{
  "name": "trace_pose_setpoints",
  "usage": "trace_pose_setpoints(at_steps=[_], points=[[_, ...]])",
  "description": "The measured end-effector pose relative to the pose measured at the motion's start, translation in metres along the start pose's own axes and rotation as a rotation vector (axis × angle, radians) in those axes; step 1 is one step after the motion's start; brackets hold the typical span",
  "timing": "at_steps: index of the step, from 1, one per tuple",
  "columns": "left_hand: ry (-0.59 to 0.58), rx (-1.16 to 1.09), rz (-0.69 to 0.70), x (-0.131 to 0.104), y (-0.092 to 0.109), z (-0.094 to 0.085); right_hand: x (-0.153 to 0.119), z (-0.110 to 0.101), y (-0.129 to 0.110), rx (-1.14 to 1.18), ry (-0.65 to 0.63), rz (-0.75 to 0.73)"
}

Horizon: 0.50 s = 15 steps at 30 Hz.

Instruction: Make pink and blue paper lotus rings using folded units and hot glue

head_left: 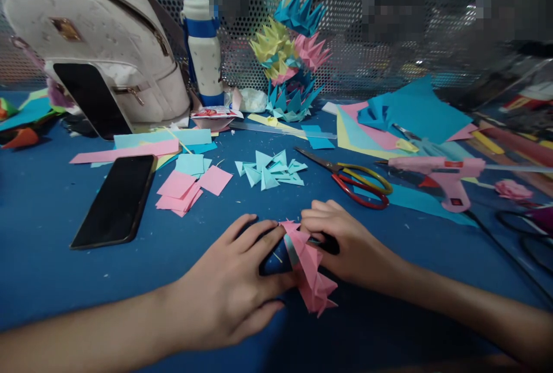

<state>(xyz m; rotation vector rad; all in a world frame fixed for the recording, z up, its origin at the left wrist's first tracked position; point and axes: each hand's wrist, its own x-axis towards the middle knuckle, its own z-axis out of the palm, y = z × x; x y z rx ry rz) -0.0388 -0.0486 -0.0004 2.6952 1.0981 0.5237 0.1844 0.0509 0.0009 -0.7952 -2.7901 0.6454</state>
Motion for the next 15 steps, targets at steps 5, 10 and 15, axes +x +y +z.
trace_pose_setpoints(at_steps=[5, 10, 15], points=[[-0.019, 0.007, 0.005, 0.0010, 0.0006, -0.0012, -0.0004, -0.0014, -0.0028, -0.016, -0.004, 0.006], [-0.005, 0.032, 0.022, 0.0025, 0.0022, -0.0032, -0.0016, -0.0003, -0.0039, -0.053, 0.004, -0.005], [0.011, 0.029, 0.020, 0.0027, 0.0027, -0.0032, -0.0039, -0.0034, -0.0022, -0.101, 0.084, 0.006]])
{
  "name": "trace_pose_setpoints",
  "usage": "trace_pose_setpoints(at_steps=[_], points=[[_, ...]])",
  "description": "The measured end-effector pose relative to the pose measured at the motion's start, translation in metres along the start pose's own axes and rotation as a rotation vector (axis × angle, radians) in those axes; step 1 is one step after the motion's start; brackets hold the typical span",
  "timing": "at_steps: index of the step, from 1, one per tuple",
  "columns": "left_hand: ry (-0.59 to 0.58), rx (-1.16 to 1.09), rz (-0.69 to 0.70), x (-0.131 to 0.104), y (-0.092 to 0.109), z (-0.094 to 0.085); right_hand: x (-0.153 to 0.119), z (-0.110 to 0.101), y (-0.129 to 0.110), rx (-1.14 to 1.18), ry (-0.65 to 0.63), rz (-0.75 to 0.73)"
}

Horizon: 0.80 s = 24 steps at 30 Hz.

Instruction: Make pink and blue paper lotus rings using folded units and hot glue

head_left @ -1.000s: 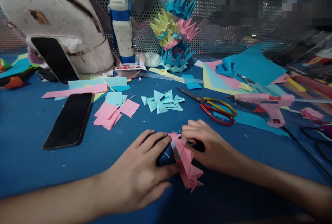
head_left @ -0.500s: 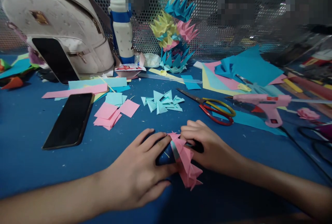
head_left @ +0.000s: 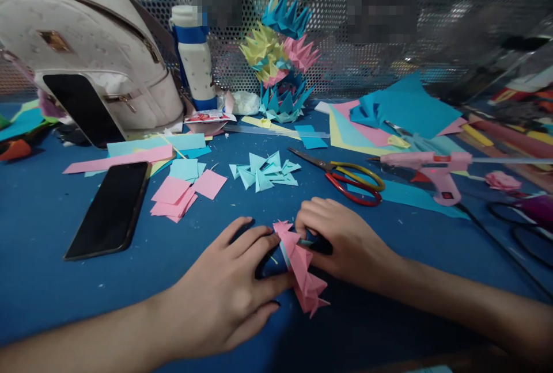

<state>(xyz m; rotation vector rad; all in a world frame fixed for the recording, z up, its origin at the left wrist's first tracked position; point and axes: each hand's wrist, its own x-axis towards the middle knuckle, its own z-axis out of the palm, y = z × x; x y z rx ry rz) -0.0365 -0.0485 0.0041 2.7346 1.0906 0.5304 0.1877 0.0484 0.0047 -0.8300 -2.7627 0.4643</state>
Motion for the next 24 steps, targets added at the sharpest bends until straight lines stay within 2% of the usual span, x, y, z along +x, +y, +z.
trace_pose_setpoints(at_steps=[2, 5, 8, 10, 16, 20, 22, 24], points=[[-0.007, -0.009, -0.005, 0.000, 0.000, 0.000, -0.002, -0.002, 0.002, -0.003, 0.058, -0.035], [-0.012, -0.012, -0.011, 0.000, -0.001, 0.001, -0.005, -0.003, 0.006, -0.024, 0.110, -0.191], [-0.013, 0.003, -0.012, 0.001, -0.001, 0.002, -0.008, -0.004, 0.010, -0.078, 0.118, -0.326], [-0.012, 0.021, -0.009, 0.001, -0.001, 0.002, -0.009, -0.004, 0.013, -0.090, 0.101, -0.344], [0.073, 0.083, 0.035, 0.001, 0.000, 0.009, -0.013, -0.001, 0.019, -0.038, 0.084, -0.330], [0.084, 0.081, 0.029, -0.001, 0.001, 0.014, -0.011, -0.019, 0.023, -0.092, 0.137, -0.339], [0.057, 0.070, 0.015, -0.002, 0.002, 0.012, -0.010, -0.039, 0.030, -0.134, 0.171, -0.253], [0.027, 0.053, 0.003, 0.000, 0.003, 0.008, -0.011, -0.058, 0.042, -0.158, 0.183, -0.029]])
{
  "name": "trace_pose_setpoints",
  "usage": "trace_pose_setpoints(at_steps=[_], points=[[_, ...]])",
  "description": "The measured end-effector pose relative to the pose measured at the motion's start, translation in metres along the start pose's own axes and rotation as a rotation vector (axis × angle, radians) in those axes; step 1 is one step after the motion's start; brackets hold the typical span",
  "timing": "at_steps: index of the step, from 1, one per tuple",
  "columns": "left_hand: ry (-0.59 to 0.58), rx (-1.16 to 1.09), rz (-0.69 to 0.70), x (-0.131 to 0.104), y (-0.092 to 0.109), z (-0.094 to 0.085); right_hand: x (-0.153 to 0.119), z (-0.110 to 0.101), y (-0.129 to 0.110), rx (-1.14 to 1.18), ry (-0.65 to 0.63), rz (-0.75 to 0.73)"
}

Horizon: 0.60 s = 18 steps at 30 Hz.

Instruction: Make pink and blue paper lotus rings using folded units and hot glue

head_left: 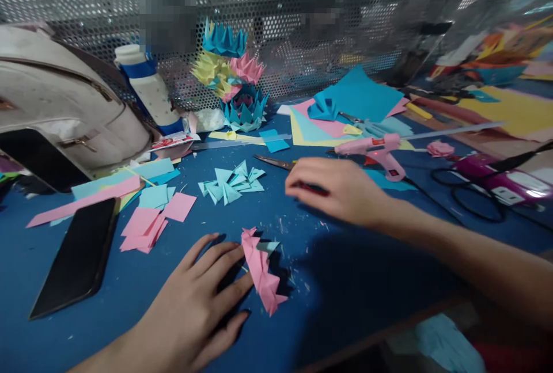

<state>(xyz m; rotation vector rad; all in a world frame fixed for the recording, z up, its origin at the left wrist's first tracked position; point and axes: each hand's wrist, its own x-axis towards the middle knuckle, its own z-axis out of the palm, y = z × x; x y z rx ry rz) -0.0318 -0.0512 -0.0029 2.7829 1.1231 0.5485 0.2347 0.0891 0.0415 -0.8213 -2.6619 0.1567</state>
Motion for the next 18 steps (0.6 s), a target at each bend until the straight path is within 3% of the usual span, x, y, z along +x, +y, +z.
trace_pose_setpoints(at_steps=[2, 5, 11, 14, 18], points=[[-0.030, -0.017, -0.009, 0.002, 0.001, -0.004, -0.002, -0.008, 0.016, -0.171, -0.046, 0.212], [-0.057, -0.029, -0.021, 0.003, 0.003, -0.008, -0.011, -0.003, 0.036, -0.397, -0.161, 0.346], [-0.072, -0.002, -0.017, 0.001, 0.004, -0.009, -0.022, 0.014, 0.050, -0.413, -0.200, 0.356], [-0.078, 0.012, -0.023, 0.000, 0.004, -0.009, -0.032, 0.005, 0.046, -0.407, -0.194, 0.294], [-0.080, 0.012, -0.025, -0.001, 0.003, -0.009, -0.061, -0.015, 0.033, -0.359, -0.214, 0.326]])
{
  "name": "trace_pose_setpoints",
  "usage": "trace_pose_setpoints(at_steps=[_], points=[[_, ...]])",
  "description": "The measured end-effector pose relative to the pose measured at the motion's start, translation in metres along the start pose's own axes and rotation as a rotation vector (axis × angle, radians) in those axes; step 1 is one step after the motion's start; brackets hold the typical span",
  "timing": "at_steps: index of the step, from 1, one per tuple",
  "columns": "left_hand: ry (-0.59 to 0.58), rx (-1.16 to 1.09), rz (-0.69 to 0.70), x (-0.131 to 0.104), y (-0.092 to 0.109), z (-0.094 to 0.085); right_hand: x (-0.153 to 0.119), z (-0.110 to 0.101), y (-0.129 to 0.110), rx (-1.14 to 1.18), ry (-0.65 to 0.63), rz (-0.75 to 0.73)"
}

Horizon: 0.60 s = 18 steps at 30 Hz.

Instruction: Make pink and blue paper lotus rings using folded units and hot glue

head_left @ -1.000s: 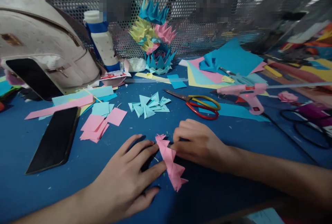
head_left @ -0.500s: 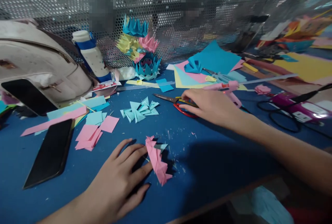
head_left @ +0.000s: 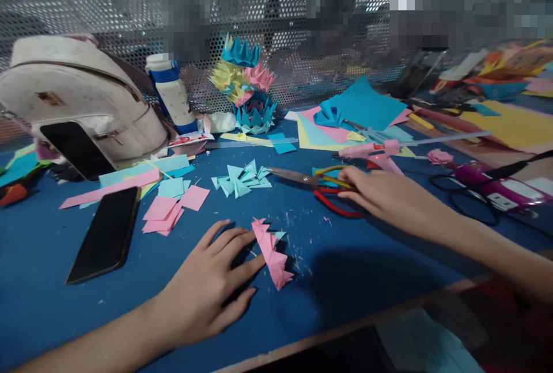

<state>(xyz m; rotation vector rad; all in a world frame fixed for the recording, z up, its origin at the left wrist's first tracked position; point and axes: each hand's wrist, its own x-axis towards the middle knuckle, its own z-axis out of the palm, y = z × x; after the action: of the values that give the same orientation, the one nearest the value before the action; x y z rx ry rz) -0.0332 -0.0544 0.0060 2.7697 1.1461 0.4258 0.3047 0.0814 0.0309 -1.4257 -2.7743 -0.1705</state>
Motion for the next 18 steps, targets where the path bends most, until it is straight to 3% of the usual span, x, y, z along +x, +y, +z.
trace_pose_setpoints(at_steps=[3, 7, 13, 18], points=[[0.003, -0.004, 0.002, 0.000, -0.001, 0.000, -0.031, -0.011, 0.005, 0.139, -0.018, -0.023], [-0.011, -0.009, 0.011, 0.000, -0.003, 0.000, -0.054, -0.021, 0.011, 0.142, 0.056, -0.064], [-0.025, 0.000, 0.007, -0.001, -0.003, 0.000, -0.047, -0.022, 0.008, 0.177, 0.041, -0.250], [-0.006, 0.015, 0.036, -0.002, -0.004, -0.001, -0.032, -0.014, 0.000, 0.214, -0.007, -0.314]])
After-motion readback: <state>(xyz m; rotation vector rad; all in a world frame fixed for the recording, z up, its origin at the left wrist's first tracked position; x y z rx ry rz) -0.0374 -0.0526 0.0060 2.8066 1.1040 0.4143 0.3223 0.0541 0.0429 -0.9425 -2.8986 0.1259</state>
